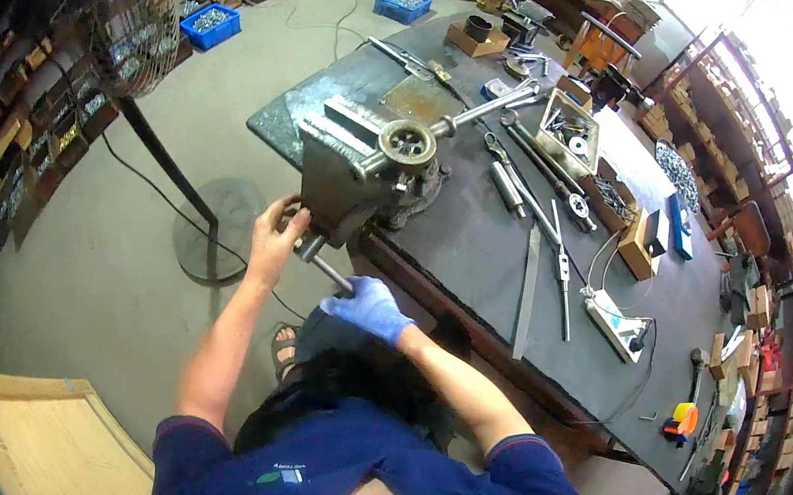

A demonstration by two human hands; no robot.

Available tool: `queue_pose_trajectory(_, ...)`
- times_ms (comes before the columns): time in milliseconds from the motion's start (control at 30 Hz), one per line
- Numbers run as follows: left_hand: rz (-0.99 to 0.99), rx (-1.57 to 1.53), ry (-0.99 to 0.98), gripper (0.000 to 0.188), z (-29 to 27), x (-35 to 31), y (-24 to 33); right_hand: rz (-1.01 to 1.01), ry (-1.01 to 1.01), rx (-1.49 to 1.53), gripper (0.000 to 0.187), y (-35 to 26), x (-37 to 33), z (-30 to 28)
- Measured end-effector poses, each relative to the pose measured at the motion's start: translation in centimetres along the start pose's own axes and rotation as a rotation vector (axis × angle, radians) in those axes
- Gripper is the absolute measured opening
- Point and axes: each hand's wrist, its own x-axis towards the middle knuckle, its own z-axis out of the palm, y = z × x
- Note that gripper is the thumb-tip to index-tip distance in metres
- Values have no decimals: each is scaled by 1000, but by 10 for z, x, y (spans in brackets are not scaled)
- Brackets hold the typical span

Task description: The person uses a die and handle to create threads on a metal rod held in a vise, turning the handle repeatedly and periodically wiping the rod.

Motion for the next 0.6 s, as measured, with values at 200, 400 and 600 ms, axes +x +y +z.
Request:
queue_pose_trajectory(200, -38, -324, 113, 57, 6, 32, 5, -79, -19, -351, 49, 6, 14, -3)
queue_pose_trajectory(400, -400, -236, 1, 30, 18, 31, 9, -102, 33, -218, 41, 15, 24, 8)
queue_pose_trajectory(600, -292, -235, 64, 33, 24, 29, 21, -233, 128, -145, 36, 26, 43, 25)
